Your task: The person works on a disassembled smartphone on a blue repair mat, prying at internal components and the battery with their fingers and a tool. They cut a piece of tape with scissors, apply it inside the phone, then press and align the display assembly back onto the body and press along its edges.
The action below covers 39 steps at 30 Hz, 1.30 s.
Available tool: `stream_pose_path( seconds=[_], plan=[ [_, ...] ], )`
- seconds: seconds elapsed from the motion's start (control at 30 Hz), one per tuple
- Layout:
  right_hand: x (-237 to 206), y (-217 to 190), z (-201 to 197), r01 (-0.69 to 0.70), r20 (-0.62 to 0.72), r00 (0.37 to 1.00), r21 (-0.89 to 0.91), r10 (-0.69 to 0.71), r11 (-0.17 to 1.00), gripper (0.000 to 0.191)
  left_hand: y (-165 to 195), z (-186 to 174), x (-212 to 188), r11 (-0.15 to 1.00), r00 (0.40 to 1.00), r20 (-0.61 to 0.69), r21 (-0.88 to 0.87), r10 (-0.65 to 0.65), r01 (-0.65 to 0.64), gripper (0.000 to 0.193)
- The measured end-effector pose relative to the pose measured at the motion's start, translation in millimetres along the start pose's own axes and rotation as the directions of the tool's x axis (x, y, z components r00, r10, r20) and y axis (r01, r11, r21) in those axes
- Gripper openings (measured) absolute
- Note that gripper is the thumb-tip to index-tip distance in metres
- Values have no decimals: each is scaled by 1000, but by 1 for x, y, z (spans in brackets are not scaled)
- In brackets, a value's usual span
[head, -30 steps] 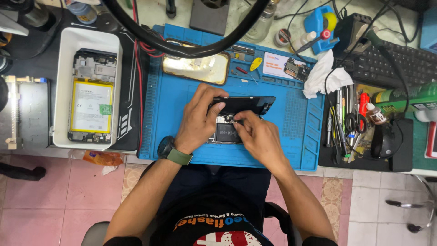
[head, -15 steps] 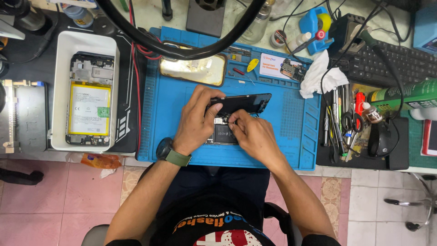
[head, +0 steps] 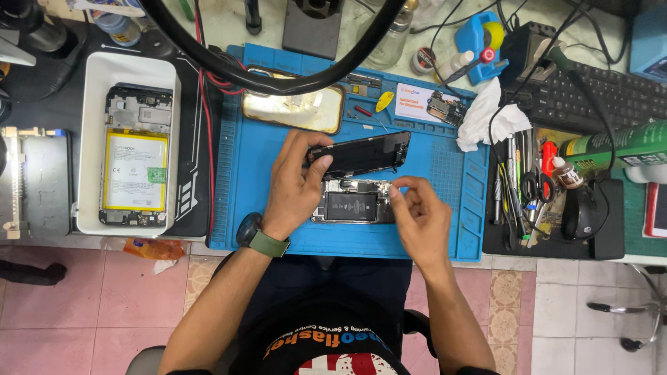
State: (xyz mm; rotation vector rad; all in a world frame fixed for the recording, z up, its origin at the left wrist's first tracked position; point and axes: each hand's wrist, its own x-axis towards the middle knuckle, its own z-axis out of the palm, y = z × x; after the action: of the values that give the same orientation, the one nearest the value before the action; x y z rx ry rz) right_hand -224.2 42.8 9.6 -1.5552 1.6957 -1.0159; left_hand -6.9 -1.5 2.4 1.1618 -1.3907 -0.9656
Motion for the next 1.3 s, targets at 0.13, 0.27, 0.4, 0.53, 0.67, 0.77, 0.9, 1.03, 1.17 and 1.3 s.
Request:
stream_pose_path(
  seconds=[0.13, 0.27, 0.4, 0.53, 0.67, 0.77, 0.9, 1.03, 1.17, 1.3],
  plan=[
    [-6, 16, -18, 36, -182, 983, 149, -8, 988, 10, -2, -1, -1, 999, 999, -11, 15, -40, 40, 20],
    [-15, 33, -34, 48, -243, 970, 169, -6, 984, 10, -8, 3, 0, 981, 998, 33, -188, -44, 49, 21],
    [-26, 48, -48, 56, -234, 972, 140, -22, 989, 10, -11, 6, -3, 952, 985, 61, -251, -162, 173, 26],
    [-28, 62, -62, 90, -238, 969, 83, -68, 992, 10, -13, 5, -14, 934, 958, 63, -209, -281, 288, 28],
    [-33, 79, -69, 89, -227, 971, 47, -76, 995, 10, -15, 11, -22, 935, 958, 50, -206, -283, 287, 28],
    [-32, 90, -71, 69, -208, 977, 75, -52, 995, 11, -16, 17, -19, 955, 971, 34, -177, -236, 238, 28],
    [-29, 93, -72, 83, -208, 976, 97, -62, 992, 11, -12, 26, -11, 966, 984, 4, -192, -177, 174, 26],
    [-28, 78, -62, 120, -148, 983, 56, -110, 991, 12, -11, 35, -5, 980, 996, -7, -177, -91, 88, 25],
    [-22, 46, -39, 240, 38, 970, -14, -239, 971, 21, -13, 41, -5, 995, 999, -24, -92, -33, 31, 22],
    [-9, 14, -9, 467, 123, 883, -128, -453, 875, 17, -13, 41, -9, 999, 999, -42, -38, -5, 4, 19]
  ],
)
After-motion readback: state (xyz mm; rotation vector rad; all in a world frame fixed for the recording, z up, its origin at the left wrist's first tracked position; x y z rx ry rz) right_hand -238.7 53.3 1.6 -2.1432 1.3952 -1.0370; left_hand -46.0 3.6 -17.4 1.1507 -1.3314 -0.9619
